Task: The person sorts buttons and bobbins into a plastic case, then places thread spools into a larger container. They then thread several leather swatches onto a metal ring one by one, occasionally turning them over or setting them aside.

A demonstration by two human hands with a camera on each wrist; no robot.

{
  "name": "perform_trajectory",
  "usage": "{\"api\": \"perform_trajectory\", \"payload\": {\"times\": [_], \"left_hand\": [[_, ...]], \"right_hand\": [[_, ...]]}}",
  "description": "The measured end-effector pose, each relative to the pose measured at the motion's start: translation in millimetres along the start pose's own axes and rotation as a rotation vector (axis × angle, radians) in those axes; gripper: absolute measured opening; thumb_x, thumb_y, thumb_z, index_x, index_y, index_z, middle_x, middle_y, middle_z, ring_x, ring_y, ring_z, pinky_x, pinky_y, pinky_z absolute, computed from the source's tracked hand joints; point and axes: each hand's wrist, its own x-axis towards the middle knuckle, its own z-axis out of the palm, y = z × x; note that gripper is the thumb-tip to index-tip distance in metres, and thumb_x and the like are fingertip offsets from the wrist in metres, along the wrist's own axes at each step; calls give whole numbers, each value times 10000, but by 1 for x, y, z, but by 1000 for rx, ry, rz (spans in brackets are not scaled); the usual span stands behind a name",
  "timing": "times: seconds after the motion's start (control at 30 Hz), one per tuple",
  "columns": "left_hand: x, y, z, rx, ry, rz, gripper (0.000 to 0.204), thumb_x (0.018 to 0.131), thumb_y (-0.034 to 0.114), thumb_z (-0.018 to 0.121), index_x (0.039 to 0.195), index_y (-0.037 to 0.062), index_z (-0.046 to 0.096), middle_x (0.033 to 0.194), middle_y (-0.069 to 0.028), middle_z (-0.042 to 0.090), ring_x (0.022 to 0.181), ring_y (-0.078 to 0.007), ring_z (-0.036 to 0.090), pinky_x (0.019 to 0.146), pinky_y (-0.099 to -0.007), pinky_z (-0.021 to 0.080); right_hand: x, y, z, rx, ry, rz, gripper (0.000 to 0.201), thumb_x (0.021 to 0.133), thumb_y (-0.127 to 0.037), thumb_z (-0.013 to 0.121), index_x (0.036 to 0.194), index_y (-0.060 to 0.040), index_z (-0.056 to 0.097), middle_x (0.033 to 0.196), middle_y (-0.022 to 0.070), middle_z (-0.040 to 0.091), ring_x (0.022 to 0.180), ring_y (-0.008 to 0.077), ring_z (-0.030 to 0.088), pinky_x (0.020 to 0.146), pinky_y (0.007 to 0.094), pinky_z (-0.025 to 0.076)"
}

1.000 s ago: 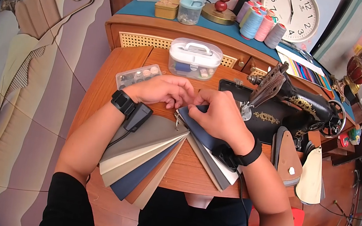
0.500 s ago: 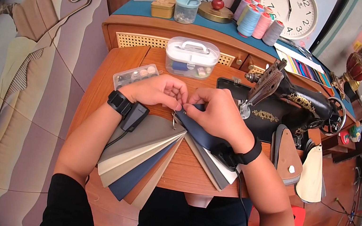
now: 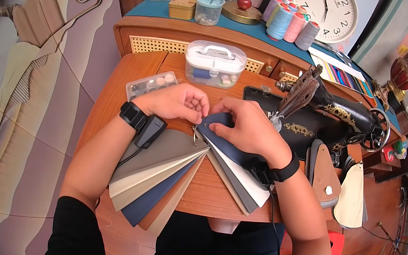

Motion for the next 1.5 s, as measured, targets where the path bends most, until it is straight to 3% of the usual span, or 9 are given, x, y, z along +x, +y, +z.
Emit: {"api": "perform_trajectory", "payload": {"times": [0.13, 0.27, 0.5, 0.83, 0.9, 1.03, 1.1, 1.33, 1.5], "left_hand": [[0, 3, 5, -25, 34, -4, 180, 866, -7, 732, 1008, 18, 624, 938, 4, 669, 828, -50, 618, 791, -195, 510], [1, 2, 6, 35, 43, 72, 203, 859, -26, 744, 1035, 15, 652, 954, 2, 670, 818, -48, 588, 770, -189, 499], [0, 4, 7, 58, -7, 95, 182, 869, -29, 751, 1051, -27, 741, 998, -69, 701, 906, -100, 624, 823, -228, 512], [-1, 7, 7, 101, -21, 9, 169, 885, -3, 749, 1049, -45, 745, 1052, -101, 730, 972, -135, 664, 868, -246, 519], [-1, 7, 7, 108, -19, 7, 168, 885, 0, 751, 1046, -46, 744, 1049, -99, 731, 965, -133, 665, 865, -246, 520], [-2, 6, 6, 118, -28, 17, 164, 875, -6, 758, 1033, -50, 744, 1036, -98, 730, 945, -135, 667, 855, -248, 521], [-1, 4, 4, 111, -42, 32, 161, 868, -20, 758, 1025, -53, 744, 1030, -101, 728, 940, -138, 668, 851, -249, 525], [-3, 5, 3, 54, -87, 86, 155, 846, -78, 743, 1000, -64, 743, 1025, -118, 717, 928, -155, 673, 834, -252, 543], [-1, 1, 2, 125, -74, 70, 153, 842, -67, 756, 994, -55, 746, 1015, -105, 722, 920, -143, 671, 826, -245, 537]], "right_hand": [[-2, 21, -2, -119, 103, -74, 275, 779, -152, 781, 985, 12, 703, 955, 227, 687, 943, 402, 671, 844, 430, 528], [3, 35, -9, -208, 189, 112, 255, 824, -144, 735, 1028, 5, 698, 941, 190, 646, 940, 370, 647, 860, 417, 511], [11, 60, 2, -277, 50, 258, 273, 855, -144, 681, 1036, 60, 686, 1079, 258, 664, 1066, 423, 638, 930, 441, 516], [11, 57, -5, -211, 80, 301, 224, 840, -125, 726, 956, 64, 693, 995, 274, 695, 989, 434, 658, 873, 463, 522], [8, 54, -7, -229, 170, 144, 164, 850, -87, 699, 922, 59, 693, 932, 270, 689, 965, 443, 654, 836, 486, 520], [-2, 31, -12, -319, 264, 123, 126, 856, -58, 670, 922, 44, 701, 911, 258, 689, 931, 438, 653, 809, 495, 520], [-6, 22, -10, -420, 459, 65, 109, 861, -55, 655, 911, 27, 708, 949, 230, 695, 898, 429, 653, 791, 494, 522], [-8, 18, -24, -333, 651, -94, 105, 853, -53, 674, 923, 21, 697, 1003, 191, 706, 929, 410, 625, 833, 461, 507], [-22, 2, -49, -354, 868, -79, 92, 843, -66, 710, 900, -8, 668, 1103, 110, 733, 937, 308, 558, 834, 409, 488]]}}
